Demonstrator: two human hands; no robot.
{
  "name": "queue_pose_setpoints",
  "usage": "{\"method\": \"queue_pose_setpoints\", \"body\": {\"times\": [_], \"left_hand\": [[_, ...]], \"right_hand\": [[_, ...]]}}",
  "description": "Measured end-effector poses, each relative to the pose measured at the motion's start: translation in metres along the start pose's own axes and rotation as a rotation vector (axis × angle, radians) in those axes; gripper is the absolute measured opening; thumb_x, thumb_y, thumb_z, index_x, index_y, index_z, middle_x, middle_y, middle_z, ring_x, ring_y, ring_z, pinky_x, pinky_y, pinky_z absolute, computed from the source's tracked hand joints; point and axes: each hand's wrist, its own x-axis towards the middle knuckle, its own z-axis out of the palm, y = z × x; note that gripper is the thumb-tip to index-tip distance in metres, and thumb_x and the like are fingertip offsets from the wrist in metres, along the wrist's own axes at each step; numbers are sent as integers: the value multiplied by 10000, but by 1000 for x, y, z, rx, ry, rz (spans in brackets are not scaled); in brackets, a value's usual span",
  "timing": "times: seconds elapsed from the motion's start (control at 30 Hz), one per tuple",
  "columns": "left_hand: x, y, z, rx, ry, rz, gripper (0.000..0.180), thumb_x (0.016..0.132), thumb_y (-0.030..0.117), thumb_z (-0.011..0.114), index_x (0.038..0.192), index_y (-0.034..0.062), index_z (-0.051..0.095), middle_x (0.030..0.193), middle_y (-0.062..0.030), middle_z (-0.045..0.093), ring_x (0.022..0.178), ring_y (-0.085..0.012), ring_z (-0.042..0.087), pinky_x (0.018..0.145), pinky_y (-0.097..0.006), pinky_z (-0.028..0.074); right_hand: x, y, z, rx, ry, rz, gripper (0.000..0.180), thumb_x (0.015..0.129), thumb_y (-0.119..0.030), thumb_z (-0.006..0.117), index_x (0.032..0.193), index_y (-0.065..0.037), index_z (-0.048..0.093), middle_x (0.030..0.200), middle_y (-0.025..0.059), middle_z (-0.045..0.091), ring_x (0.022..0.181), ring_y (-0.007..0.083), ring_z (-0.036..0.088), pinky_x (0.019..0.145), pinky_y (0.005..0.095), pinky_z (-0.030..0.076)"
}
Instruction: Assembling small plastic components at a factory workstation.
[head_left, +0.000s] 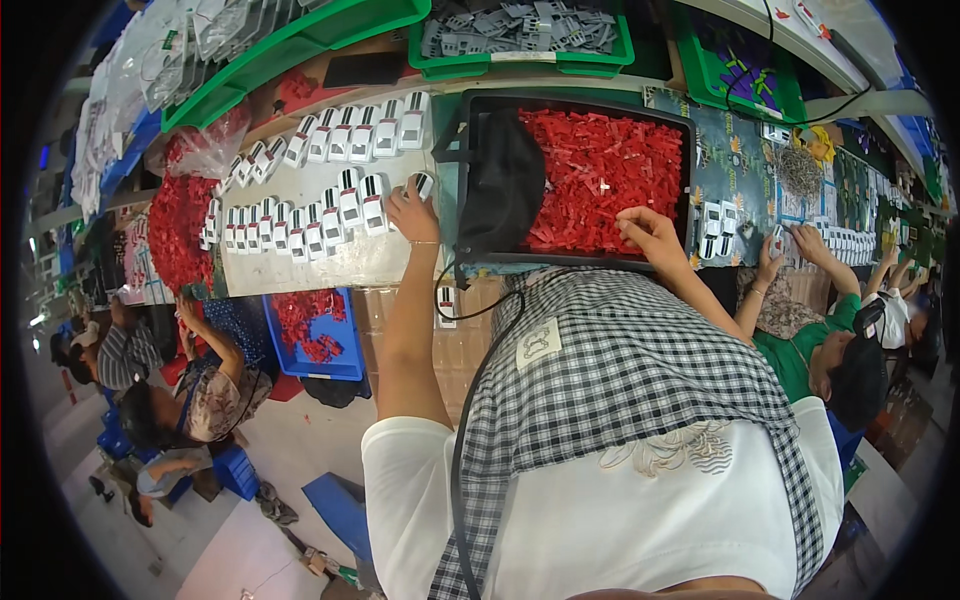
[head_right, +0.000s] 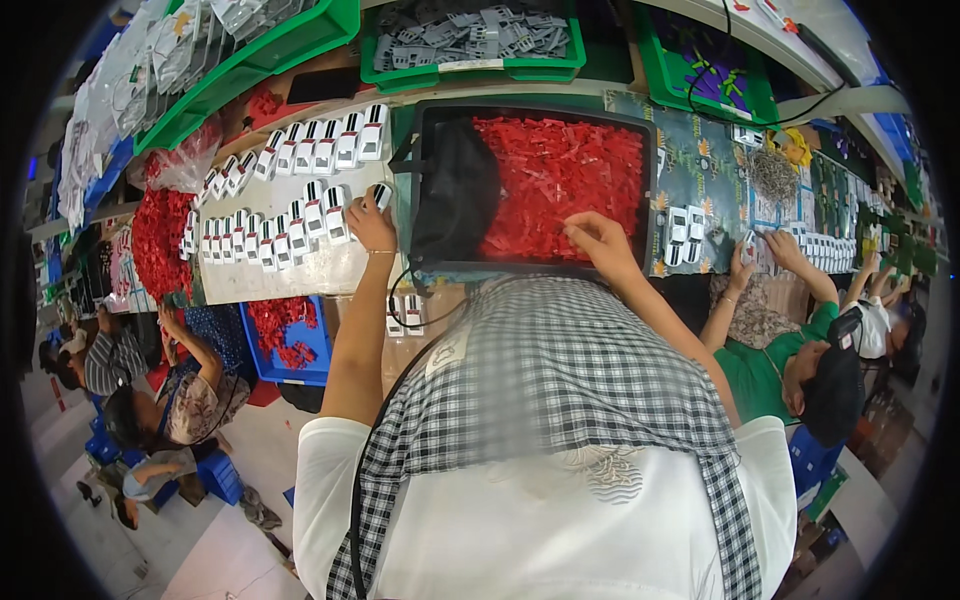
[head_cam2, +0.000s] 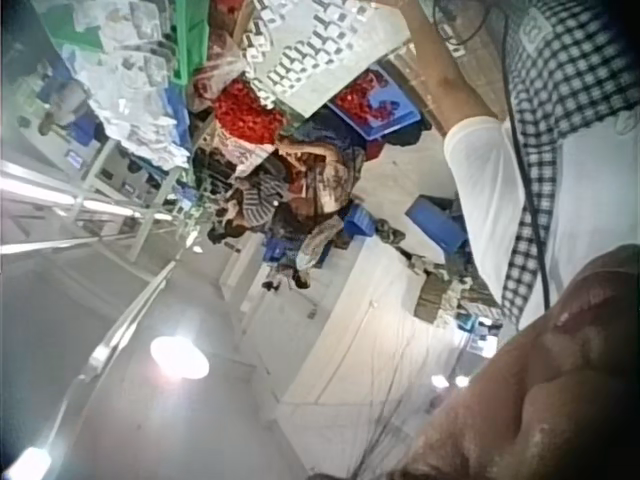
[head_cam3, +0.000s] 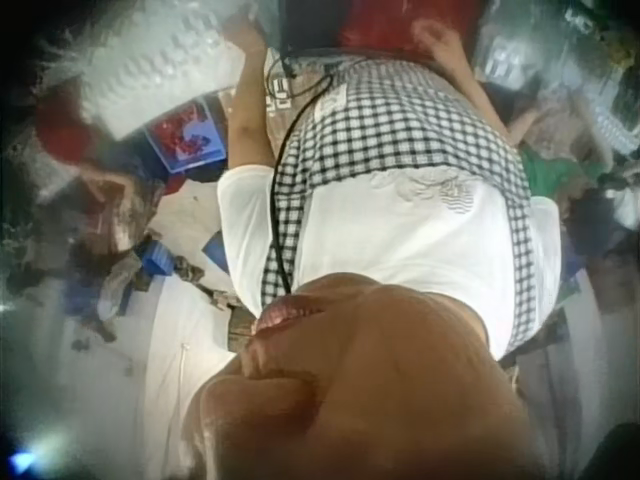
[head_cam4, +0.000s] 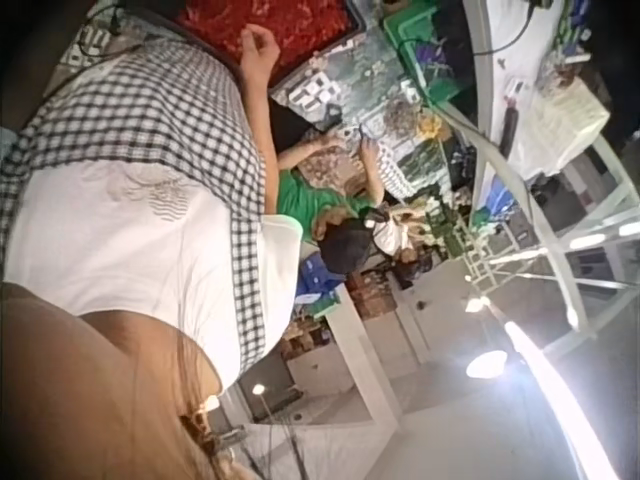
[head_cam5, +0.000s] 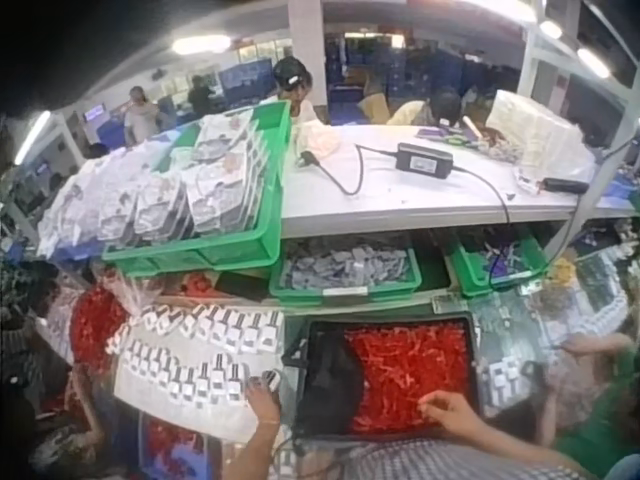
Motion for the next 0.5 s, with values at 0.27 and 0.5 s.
{"method": "queue_pose_setpoints", "body": {"times": [0.27,0.5], "left_hand": [[29,-30,-9,171,-49,-167,629,697,288,729,1247,178,443,1405,-198,246,1342,-393,130,950,-709,164],[101,41,-179,-647,-453,120,249,889,158,550,1109,51,597,1051,-73,616,917,-187,591,785,-298,470]], "right_hand": [[-5,-33,-6,1,50,-154,200,869,-166,599,1021,-36,593,897,-2,612,798,64,538,691,212,427],[-62,-225,-75,60,133,-1047,667,846,-504,512,1300,-35,375,1288,136,456,1122,281,505,843,379,454]]}}
